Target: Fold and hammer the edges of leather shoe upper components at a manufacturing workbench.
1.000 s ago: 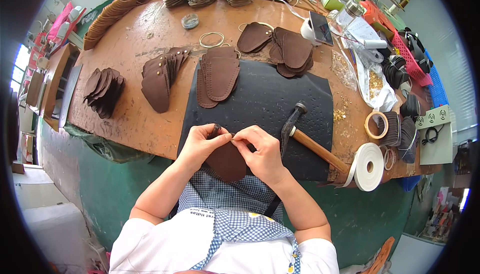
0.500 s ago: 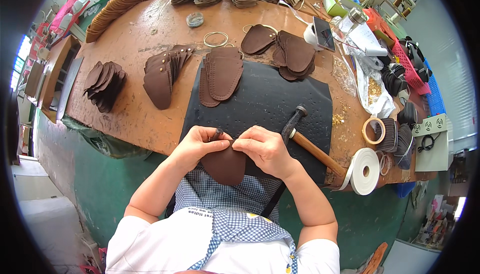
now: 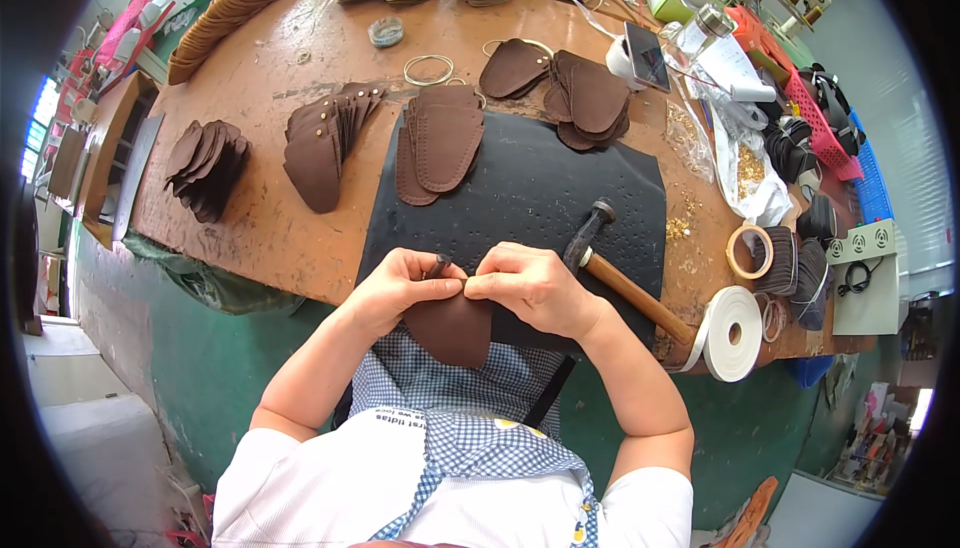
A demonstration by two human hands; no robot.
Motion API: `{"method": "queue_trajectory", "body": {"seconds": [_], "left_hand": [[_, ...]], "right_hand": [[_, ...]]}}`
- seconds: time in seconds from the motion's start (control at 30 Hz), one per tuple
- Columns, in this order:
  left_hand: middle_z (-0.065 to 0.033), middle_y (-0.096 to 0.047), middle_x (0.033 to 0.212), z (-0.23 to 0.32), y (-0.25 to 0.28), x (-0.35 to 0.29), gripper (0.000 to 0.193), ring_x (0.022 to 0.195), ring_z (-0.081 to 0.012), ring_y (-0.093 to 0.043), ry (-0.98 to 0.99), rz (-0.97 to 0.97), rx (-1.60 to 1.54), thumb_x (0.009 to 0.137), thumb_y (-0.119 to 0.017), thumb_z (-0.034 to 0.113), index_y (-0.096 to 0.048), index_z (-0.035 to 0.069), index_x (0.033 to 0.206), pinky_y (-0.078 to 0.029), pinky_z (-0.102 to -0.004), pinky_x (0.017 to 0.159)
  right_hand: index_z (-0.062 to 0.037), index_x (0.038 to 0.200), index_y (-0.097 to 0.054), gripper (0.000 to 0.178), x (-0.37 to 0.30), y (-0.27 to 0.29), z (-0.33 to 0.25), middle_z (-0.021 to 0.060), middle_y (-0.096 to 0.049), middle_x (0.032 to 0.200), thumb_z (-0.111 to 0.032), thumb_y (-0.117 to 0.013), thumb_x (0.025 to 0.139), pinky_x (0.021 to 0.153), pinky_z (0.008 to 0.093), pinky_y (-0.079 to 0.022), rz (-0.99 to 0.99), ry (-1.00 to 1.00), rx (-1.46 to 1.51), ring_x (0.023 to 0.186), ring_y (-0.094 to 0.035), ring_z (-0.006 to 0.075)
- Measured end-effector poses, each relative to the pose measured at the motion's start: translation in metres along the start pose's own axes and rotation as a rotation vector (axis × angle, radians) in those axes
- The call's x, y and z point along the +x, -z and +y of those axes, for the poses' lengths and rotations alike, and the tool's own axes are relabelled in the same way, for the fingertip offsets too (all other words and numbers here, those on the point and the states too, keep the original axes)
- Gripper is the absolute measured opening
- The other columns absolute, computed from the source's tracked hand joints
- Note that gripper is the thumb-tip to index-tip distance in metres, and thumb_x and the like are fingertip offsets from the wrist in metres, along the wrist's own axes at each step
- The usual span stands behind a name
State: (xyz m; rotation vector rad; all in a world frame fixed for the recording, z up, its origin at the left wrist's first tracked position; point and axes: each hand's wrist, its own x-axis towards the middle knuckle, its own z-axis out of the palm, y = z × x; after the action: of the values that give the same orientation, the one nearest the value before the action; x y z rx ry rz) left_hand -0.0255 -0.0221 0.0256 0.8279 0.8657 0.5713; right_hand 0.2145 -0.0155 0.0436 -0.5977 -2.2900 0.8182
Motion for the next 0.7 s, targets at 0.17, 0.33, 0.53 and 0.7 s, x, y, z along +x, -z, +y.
{"method": "queue_trajectory", "body": {"seconds": [0.17, 0.33, 0.53, 0.7], "left_hand": [[-0.0045, -0.073, 0.091, 0.004, -0.006, -0.002, 0.018, 0.08, -0.0092, -0.067, -0.033, 0.109, 0.083, 0.092, -0.074, 0.01, -0.073, -0.002, 0.105, -0.055, -0.0225, 0.075], [-0.0035, -0.072, 0.09, 0.001, -0.007, -0.002, 0.017, 0.081, -0.0079, -0.066, -0.104, 0.142, 0.172, 0.094, -0.072, 0.011, -0.074, -0.001, 0.106, -0.054, -0.0224, 0.075], [-0.0026, -0.072, 0.089, 0.001, -0.01, -0.003, 0.017, 0.081, -0.0073, -0.065, -0.182, 0.167, 0.272, 0.095, -0.071, 0.011, -0.074, -0.002, 0.106, -0.054, -0.0224, 0.074], [-0.0025, -0.072, 0.088, -0.002, -0.011, -0.002, 0.017, 0.081, -0.0077, -0.065, -0.212, 0.171, 0.317, 0.094, -0.072, 0.012, -0.074, -0.001, 0.104, -0.053, -0.0232, 0.075]], "right_hand": [[-0.0025, 0.104, -0.074, 0.015, -0.01, -0.022, -0.01, 0.0111, -0.069, 0.094, -0.002, -0.071, 0.09, 0.072, 0.0297, -0.056, 0.261, -0.24, 0.117, 0.084, -0.069, 0.021], [-0.004, 0.131, -0.06, 0.037, -0.014, -0.041, -0.027, 0.0031, -0.065, 0.105, 0.0, -0.068, 0.095, 0.091, 0.0255, -0.052, 0.456, -0.701, 0.563, 0.1, -0.062, 0.0096], [-0.0044, 0.125, -0.061, 0.034, -0.013, -0.044, -0.03, 0.0026, -0.062, 0.104, -0.003, -0.072, 0.093, 0.086, 0.0233, -0.053, 0.529, -0.73, 0.689, 0.099, -0.061, 0.0087], [-0.0025, 0.124, -0.061, 0.037, -0.011, -0.045, -0.029, 0.0021, -0.063, 0.102, 0.002, -0.073, 0.09, 0.091, 0.0239, -0.052, 0.545, -0.767, 0.693, 0.097, -0.061, 0.0092]]}}
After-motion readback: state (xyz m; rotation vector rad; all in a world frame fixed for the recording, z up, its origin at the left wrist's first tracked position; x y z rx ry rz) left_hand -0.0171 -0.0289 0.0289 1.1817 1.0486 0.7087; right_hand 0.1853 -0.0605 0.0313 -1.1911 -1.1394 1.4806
